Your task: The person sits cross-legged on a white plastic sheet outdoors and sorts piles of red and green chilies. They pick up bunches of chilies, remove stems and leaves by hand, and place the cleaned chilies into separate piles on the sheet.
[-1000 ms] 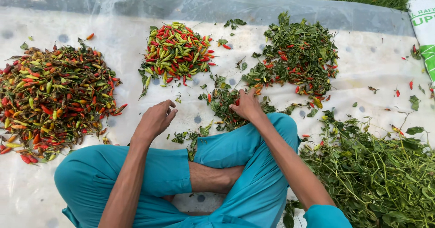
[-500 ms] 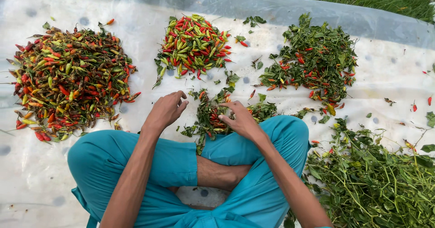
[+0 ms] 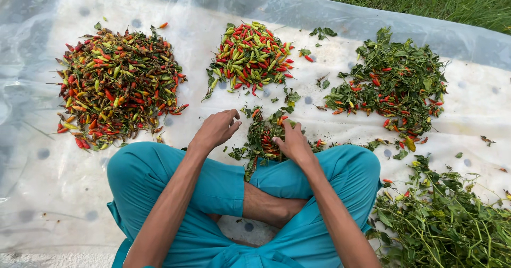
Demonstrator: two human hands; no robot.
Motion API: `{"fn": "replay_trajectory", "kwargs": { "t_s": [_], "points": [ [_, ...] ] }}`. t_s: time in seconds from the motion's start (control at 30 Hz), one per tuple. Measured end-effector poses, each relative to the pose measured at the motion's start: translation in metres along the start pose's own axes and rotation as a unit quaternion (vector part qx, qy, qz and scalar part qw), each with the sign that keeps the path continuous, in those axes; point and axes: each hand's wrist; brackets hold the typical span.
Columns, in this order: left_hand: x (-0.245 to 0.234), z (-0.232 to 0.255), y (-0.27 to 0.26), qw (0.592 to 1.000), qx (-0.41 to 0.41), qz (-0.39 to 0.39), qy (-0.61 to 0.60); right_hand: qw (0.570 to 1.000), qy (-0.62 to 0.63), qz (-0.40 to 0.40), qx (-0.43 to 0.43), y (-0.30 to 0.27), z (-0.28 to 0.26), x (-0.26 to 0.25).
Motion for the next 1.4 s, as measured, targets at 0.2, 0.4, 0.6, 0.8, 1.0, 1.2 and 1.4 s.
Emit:
{"fn": "replay_trajectory", "kwargs": {
  "t_s": [0.2,0.4,0.6,0.8,1.0,1.2,1.4],
  "points": [
    [0.025,-0.005,0.004,0.998,0.062,0.004,0.003,0.993,0.104,-0.024,-0.046,-0.018,-0.055,-0.048],
    [0.037,0.02,0.002,0.989,0.14,-0.017,0.042,0.996,-0.013,0.07,-0.054,0.036,0.032,-0.032],
    [0.08,0.001,0.008,0.963,0.24,0.005,0.121,0.985,0.094,0.121,-0.075,0.045,0.047,-0.022],
    [0.068,-0.009,0.021,0.992,0.112,-0.01,-0.059,0.967,0.191,0.159,-0.059,0.039,0.03,-0.03],
    [0.033,0.004,0.014,0.94,-0.055,0.033,-0.334,0.954,0.245,0.151,-0.085,0.04,0.037,-0.016],
    [0.029,0.008,0.013,0.934,-0.069,0.038,-0.349,0.952,0.256,0.074,-0.15,0.014,0.007,-0.018],
    [0.035,0.013,0.013,0.93,-0.043,0.01,-0.365,0.937,0.293,0.061,-0.18,0.02,0.001,-0.004]
  ]
}}
Point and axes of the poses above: each hand's wrist, its own y-axis towards the middle knuckle, its own x-axis out of the palm, z = x × y, and after that the axes turned 15 degrees about z, right-handed
